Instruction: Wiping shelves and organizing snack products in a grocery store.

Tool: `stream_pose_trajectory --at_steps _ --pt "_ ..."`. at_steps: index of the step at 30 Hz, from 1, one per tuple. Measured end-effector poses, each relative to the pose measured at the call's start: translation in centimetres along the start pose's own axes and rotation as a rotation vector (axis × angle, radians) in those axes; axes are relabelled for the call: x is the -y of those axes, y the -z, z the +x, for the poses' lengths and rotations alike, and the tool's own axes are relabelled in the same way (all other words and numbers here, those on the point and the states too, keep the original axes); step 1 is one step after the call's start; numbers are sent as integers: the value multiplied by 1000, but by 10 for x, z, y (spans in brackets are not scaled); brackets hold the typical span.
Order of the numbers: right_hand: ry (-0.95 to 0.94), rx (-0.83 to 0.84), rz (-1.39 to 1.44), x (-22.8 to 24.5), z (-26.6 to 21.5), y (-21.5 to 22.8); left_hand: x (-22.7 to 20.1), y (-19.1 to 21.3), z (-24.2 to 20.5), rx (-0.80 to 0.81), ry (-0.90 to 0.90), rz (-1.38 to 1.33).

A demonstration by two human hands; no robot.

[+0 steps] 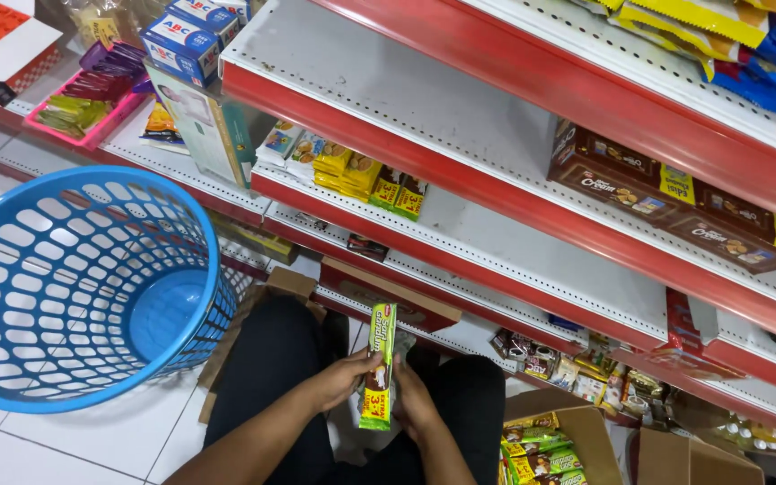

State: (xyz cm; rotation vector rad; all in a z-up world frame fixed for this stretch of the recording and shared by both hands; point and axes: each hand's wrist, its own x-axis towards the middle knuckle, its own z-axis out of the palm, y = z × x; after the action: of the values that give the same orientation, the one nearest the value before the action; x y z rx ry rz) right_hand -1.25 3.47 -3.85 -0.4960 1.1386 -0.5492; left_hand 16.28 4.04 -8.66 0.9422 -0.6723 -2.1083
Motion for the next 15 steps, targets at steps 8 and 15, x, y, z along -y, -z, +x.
stream_pose_trajectory --at_steps 8,15 --pt "-54 0 -39 -14 17 14 14 20 7 126 28 -178" --pt "423 -440 -584 -27 30 26 26 31 19 -236 -187 -80"
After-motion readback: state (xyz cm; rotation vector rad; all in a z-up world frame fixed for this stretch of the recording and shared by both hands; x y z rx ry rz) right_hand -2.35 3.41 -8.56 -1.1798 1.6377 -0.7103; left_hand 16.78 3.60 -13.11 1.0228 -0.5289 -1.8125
